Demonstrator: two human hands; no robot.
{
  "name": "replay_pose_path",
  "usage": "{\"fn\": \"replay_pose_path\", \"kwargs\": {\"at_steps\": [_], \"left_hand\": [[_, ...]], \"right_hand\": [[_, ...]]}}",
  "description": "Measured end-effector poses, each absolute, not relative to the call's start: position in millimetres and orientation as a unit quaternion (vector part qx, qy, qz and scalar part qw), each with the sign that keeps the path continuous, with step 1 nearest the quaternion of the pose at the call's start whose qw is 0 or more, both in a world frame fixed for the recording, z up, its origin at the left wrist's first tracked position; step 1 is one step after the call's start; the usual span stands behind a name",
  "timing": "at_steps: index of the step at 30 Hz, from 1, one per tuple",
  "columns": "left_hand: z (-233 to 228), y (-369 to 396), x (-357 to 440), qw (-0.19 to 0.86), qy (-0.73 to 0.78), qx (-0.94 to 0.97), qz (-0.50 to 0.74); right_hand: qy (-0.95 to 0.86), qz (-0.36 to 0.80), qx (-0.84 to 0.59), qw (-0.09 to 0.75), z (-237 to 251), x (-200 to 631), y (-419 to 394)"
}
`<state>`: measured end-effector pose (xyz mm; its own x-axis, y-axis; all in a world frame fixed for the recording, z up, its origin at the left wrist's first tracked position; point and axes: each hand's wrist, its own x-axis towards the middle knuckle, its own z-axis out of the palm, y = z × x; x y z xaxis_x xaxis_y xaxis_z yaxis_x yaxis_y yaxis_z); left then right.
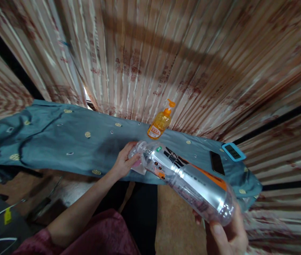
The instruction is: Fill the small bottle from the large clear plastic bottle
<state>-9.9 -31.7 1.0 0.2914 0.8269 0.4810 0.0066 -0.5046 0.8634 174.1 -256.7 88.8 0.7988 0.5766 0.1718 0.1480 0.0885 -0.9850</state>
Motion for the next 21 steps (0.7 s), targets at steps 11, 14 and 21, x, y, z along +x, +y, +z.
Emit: {"fn": "replay_pose_path", "kwargs": {"at_steps": [11, 14, 21], "left_hand": [[-1.0, -31.0, -8.8, 0.397, 0.308, 0.694, 0.516], [-0.1, -31.0, -8.6, 0.396, 0.306, 0.696, 0.515], [2.1, -31.4, -8.9, 0.395, 0.306, 0.695, 0.517]], "right_hand": [[-0.311, 0.172, -0.637, 0.684, 86.3, 175.6, -257.9], [-0.304, 0.181, -0.633, 0.688, 87.5, 175.1, -257.3], [-0.304, 0.173, -0.631, 0.693, 90.3, 171.9, -254.9]]}}
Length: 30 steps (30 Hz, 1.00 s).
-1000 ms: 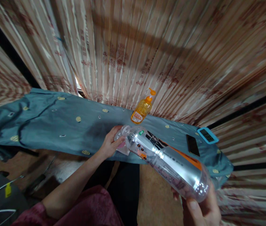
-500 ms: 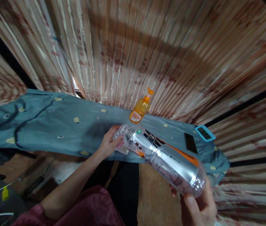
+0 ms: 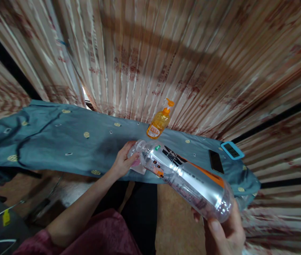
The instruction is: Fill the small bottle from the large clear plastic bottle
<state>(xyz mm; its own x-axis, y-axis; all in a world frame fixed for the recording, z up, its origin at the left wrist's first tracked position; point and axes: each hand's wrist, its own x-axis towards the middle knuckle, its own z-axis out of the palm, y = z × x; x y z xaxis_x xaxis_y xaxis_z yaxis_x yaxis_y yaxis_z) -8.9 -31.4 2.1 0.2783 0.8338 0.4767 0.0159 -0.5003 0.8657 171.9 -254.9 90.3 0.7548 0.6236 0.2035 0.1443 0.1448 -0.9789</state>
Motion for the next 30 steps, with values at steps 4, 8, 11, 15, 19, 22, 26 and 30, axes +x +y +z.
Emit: {"fn": "replay_pose_path", "kwargs": {"at_steps": [4, 8, 11, 15, 19, 22, 26, 30], "left_hand": [[1.5, -31.3, -9.7, 0.392, 0.306, 0.698, 0.515], [1.6, -31.7, -9.8, 0.394, 0.303, 0.694, 0.521], [2.8, -32.1, -10.1, 0.4, 0.306, 0.693, 0.516], [3.5, -32.2, -10.8, 0.404, 0.314, 0.692, 0.509], [2.8, -32.0, -10.9, 0.405, 0.313, 0.69, 0.511], [2.2, -32.1, -10.6, 0.408, 0.315, 0.689, 0.51], [1.2, -32.1, -10.3, 0.405, 0.314, 0.688, 0.515], [0.1, -31.7, -10.4, 0.4, 0.308, 0.69, 0.518]], "right_hand": [[-0.293, 0.183, -0.635, 0.691, 90.8, 170.9, -255.1], [-0.295, 0.178, -0.641, 0.686, 89.9, 171.4, -255.9], [-0.298, 0.173, -0.64, 0.686, 90.3, 170.6, -255.6], [-0.282, 0.176, -0.645, 0.688, 93.7, 166.0, -253.7], [-0.284, 0.173, -0.646, 0.687, 94.4, 164.6, -253.5], [-0.298, 0.171, -0.646, 0.682, 92.1, 167.7, -254.9], [-0.306, 0.179, -0.638, 0.683, 90.7, 170.8, -255.2], [-0.308, 0.175, -0.633, 0.688, 91.8, 169.8, -254.1]]}}
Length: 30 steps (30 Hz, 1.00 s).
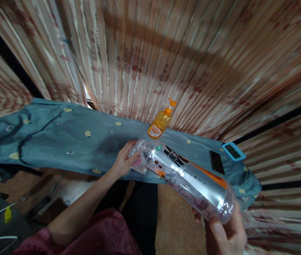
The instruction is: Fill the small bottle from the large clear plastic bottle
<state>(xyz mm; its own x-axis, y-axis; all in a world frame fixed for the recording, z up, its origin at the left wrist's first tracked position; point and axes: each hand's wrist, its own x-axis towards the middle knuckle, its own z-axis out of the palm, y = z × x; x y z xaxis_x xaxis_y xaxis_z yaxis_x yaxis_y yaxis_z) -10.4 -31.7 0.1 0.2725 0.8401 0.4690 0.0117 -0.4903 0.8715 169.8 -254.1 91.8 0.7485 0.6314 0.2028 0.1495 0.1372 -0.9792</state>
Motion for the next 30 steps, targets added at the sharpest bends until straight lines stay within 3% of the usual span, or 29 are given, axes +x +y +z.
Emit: {"fn": "replay_pose_path", "kwargs": {"at_steps": [30], "left_hand": [[-1.7, -32.1, -11.3, 0.402, 0.314, 0.688, 0.516]], "right_hand": [[-0.302, 0.172, -0.64, 0.685, 92.8, 166.9, -253.8]]}}
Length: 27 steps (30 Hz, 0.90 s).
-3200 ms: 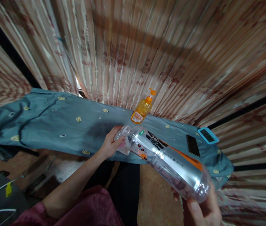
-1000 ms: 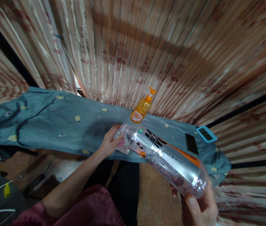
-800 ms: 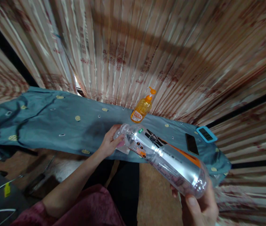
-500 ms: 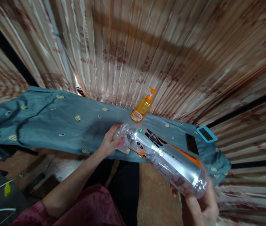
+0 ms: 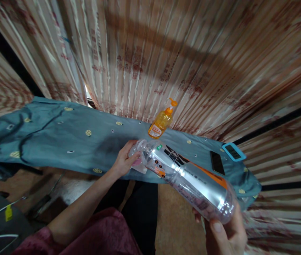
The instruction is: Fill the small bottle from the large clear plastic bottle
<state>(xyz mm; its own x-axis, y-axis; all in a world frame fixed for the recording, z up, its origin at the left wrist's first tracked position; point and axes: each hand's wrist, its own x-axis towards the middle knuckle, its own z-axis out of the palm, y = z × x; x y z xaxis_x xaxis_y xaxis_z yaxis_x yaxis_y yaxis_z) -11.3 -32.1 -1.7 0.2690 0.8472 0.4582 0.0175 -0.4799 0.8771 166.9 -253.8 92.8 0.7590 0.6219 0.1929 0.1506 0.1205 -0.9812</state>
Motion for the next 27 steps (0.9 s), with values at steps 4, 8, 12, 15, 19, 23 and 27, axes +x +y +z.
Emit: {"fn": "replay_pose_path", "kwargs": {"at_steps": [4, 8, 12, 15, 19, 23, 27], "left_hand": [[-2.7, -31.3, -11.0, 0.402, 0.311, 0.685, 0.522], [-2.6, -30.9, -11.1, 0.406, 0.304, 0.684, 0.524], [-2.1, -30.9, -11.0, 0.404, 0.3, 0.684, 0.529], [-1.9, -31.0, -10.7, 0.401, 0.301, 0.683, 0.53], [-1.7, -31.2, -10.7, 0.401, 0.302, 0.683, 0.53], [-1.7, -31.1, -11.0, 0.404, 0.304, 0.681, 0.529], [-2.4, -30.6, -10.9, 0.403, 0.304, 0.683, 0.528]], "right_hand": [[-0.287, 0.173, -0.65, 0.682, 92.4, 165.9, -253.9], [-0.285, 0.18, -0.648, 0.683, 93.0, 165.9, -253.5], [-0.284, 0.184, -0.647, 0.683, 94.6, 164.9, -252.3], [-0.294, 0.178, -0.643, 0.684, 95.6, 164.1, -251.9], [-0.289, 0.177, -0.65, 0.681, 95.9, 163.9, -252.1], [-0.291, 0.18, -0.646, 0.682, 96.3, 163.6, -251.5], [-0.286, 0.178, -0.65, 0.681, 96.2, 163.9, -251.2]]}}
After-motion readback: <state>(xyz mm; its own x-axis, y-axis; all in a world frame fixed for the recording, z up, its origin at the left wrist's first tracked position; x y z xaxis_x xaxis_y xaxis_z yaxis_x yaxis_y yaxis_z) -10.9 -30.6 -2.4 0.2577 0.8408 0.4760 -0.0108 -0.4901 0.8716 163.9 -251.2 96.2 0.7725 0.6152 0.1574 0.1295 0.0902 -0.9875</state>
